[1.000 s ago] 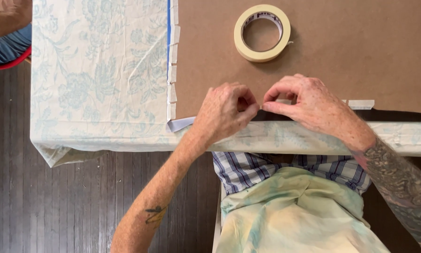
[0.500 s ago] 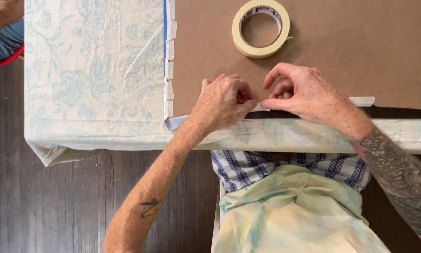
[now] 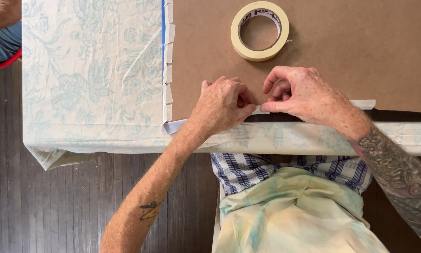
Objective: Applying masking tape to secure fabric edges onto a wooden board during an upholstery or framing task
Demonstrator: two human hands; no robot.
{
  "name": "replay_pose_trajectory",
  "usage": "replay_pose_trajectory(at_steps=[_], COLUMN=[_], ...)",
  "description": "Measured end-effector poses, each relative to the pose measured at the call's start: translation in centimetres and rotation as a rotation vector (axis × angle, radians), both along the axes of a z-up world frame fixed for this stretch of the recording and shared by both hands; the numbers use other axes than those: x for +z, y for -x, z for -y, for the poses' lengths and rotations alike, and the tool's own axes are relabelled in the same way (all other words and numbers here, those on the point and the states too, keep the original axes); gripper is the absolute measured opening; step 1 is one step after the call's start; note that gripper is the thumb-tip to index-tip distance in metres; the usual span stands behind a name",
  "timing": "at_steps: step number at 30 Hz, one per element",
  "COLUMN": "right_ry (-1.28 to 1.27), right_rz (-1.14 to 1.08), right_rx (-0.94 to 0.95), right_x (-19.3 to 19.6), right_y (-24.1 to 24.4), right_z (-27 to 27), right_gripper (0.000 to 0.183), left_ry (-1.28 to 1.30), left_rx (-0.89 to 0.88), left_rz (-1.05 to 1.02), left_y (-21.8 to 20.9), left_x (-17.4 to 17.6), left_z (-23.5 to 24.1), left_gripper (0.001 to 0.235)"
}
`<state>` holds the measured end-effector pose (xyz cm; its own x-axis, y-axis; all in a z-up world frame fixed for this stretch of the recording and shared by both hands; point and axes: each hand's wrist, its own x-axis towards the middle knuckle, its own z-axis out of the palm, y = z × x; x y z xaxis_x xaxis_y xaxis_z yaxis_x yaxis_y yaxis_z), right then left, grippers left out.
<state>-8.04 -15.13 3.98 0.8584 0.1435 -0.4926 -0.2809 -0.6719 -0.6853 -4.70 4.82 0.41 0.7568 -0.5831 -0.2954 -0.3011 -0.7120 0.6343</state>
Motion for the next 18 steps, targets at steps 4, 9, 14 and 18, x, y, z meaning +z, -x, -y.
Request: replay_pose_trajectory(at_steps=[4, 9, 14, 18], right_ry=[0.0, 0.009, 0.021, 0.052], right_rz=[0.003, 0.012, 0.042, 0.069], right_rx=[-0.004, -0.002, 0.006, 0.018], right_x=[-0.4, -0.6, -1.2, -1.0], right_y=[0.0, 0.1, 0.3, 0.6], right_z=[0.1, 0.0, -0.1, -0.3], right_gripper=[0.026, 0.026, 0.023, 0.023], left_ry=[0.017, 0.012, 0.013, 0.029], left_rx=[0.009, 0.011, 0.019, 0.018], left_rz=[0.022, 0.041, 0.047, 0.058], left_y=[0.1, 0.1, 0.1, 0.4], left_x=[-0.1, -0.6, -0.8, 0.0], left_z=[0.1, 0.2, 0.2, 0.2], left_gripper=[0.009, 0.008, 0.007, 0.008])
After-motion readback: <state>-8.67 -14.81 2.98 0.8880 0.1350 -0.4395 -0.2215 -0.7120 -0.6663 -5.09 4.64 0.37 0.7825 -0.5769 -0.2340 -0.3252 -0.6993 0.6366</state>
